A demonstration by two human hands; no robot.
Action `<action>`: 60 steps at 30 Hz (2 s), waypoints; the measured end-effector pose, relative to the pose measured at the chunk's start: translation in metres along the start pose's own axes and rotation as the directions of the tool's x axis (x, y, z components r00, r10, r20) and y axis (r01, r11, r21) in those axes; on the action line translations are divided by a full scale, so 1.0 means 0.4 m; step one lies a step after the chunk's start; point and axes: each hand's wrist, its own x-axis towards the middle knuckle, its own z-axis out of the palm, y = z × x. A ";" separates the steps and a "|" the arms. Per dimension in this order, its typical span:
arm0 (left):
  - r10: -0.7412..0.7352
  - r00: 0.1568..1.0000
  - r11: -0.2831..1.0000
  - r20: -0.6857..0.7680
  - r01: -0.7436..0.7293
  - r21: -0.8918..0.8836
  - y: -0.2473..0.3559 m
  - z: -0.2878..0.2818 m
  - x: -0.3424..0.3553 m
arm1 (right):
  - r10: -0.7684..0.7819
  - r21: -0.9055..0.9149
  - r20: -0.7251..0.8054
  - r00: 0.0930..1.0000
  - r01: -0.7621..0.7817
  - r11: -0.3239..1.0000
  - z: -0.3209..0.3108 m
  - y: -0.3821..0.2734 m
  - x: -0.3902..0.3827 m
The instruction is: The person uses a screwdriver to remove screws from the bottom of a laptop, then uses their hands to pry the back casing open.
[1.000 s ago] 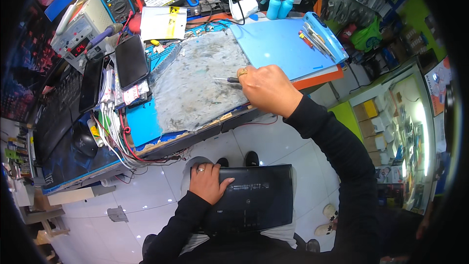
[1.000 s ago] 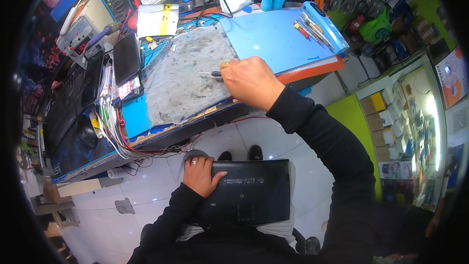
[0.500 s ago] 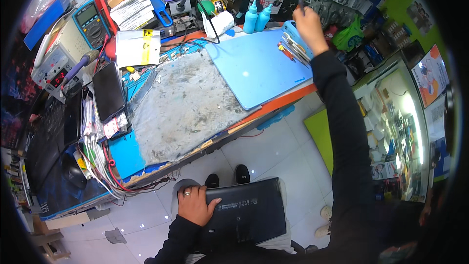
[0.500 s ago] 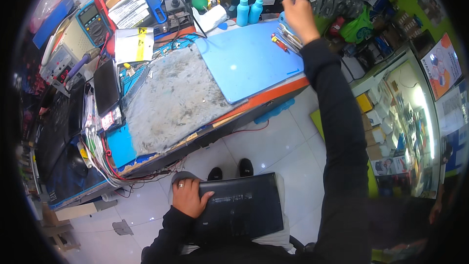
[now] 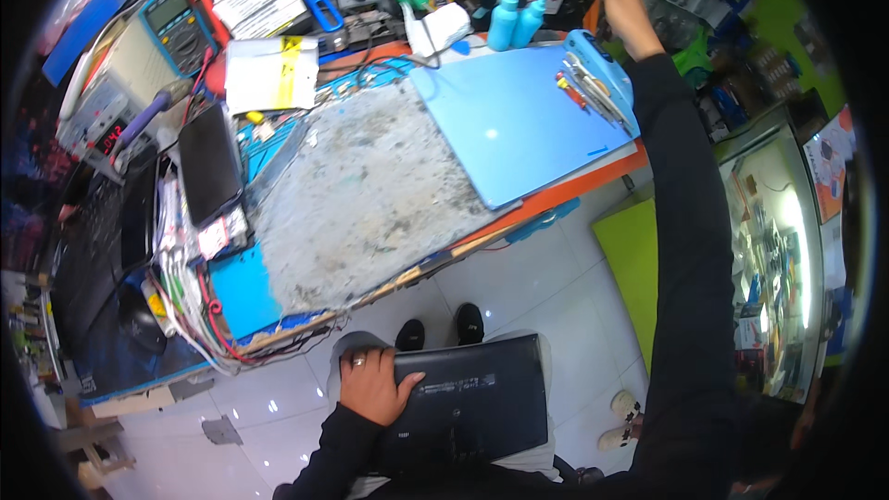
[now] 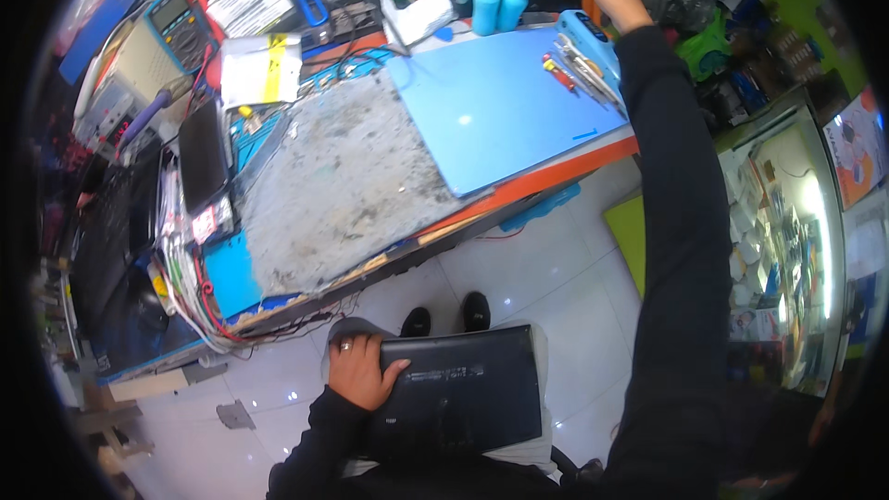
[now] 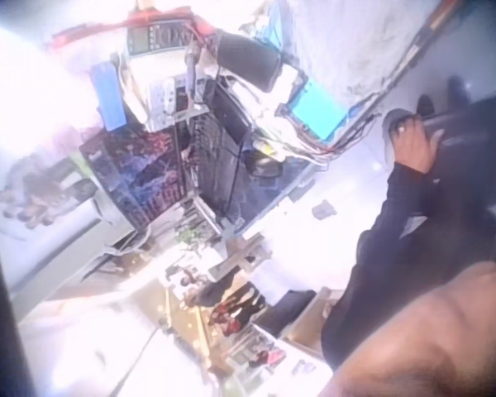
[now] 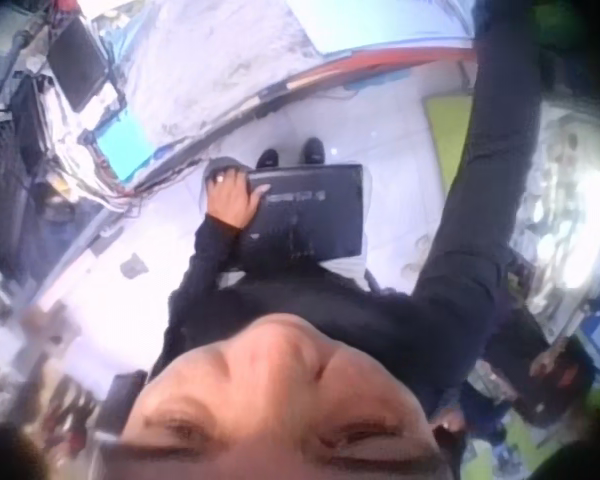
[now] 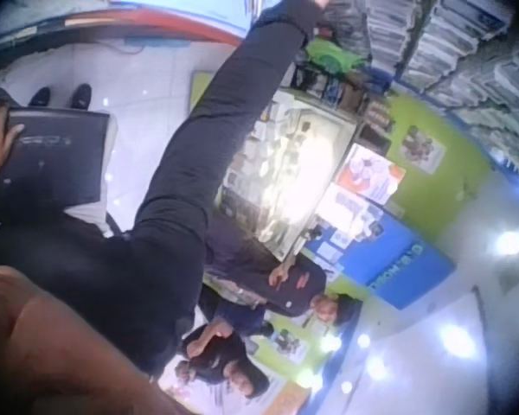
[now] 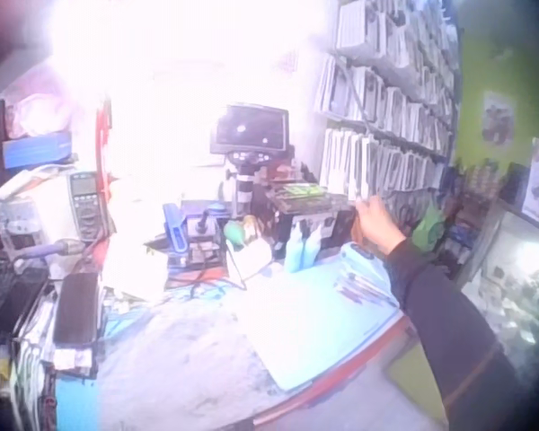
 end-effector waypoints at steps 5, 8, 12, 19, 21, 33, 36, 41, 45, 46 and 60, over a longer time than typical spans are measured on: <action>-0.036 0.999 0.999 0.007 0.036 -0.032 0.003 0.002 -0.017 | -0.131 0.130 0.202 0.971 0.106 0.986 0.015 -0.262 -0.456; 0.006 0.999 0.999 -0.038 -0.008 -0.039 0.005 0.003 -0.025 | -0.122 0.115 0.270 0.955 0.094 0.989 0.029 -0.433 -0.712; 0.032 0.996 0.999 -0.088 -0.034 -0.028 0.001 0.009 -0.050 | -0.128 0.020 0.300 0.945 0.128 0.992 0.068 -0.548 -0.859; 0.052 0.990 0.999 -0.129 -0.051 0.008 -0.011 0.035 -0.089 | -0.287 0.001 0.169 0.943 0.291 0.957 0.110 -0.482 -0.908; -0.047 0.999 0.993 -0.017 0.045 -0.110 -0.012 0.043 -0.078 | -0.291 -0.045 0.176 0.940 0.303 0.952 0.098 -0.484 -0.915; -0.028 0.955 0.999 -0.296 0.015 -0.047 -0.036 0.162 -0.149 | 0.116 0.221 0.634 0.764 -0.324 0.920 -0.058 -0.452 -1.439; -0.009 0.954 0.998 -0.300 -0.013 -0.069 -0.032 0.198 -0.144 | 0.134 0.225 0.640 0.757 -0.351 0.909 -0.124 -0.446 -1.520; 0.017 0.976 0.997 -0.215 -0.032 -0.067 -0.016 0.238 -0.148 | 0.253 0.238 0.721 0.646 -0.572 0.785 -0.211 -0.413 -1.560; 0.081 0.982 0.985 -0.171 -0.105 -0.135 0.001 0.245 -0.169 | 0.163 0.446 0.561 0.812 -0.462 0.766 -0.202 -0.332 -1.568; 0.101 0.980 0.980 -0.170 -0.128 -0.155 0.005 0.247 -0.178 | 0.373 0.528 0.582 0.723 -0.685 0.502 -0.200 -0.309 -1.570; 0.267 0.961 0.931 -0.067 -0.275 -0.238 0.043 0.209 -0.258 | 0.487 0.654 0.648 0.586 -0.756 0.040 -0.236 -0.133 -1.615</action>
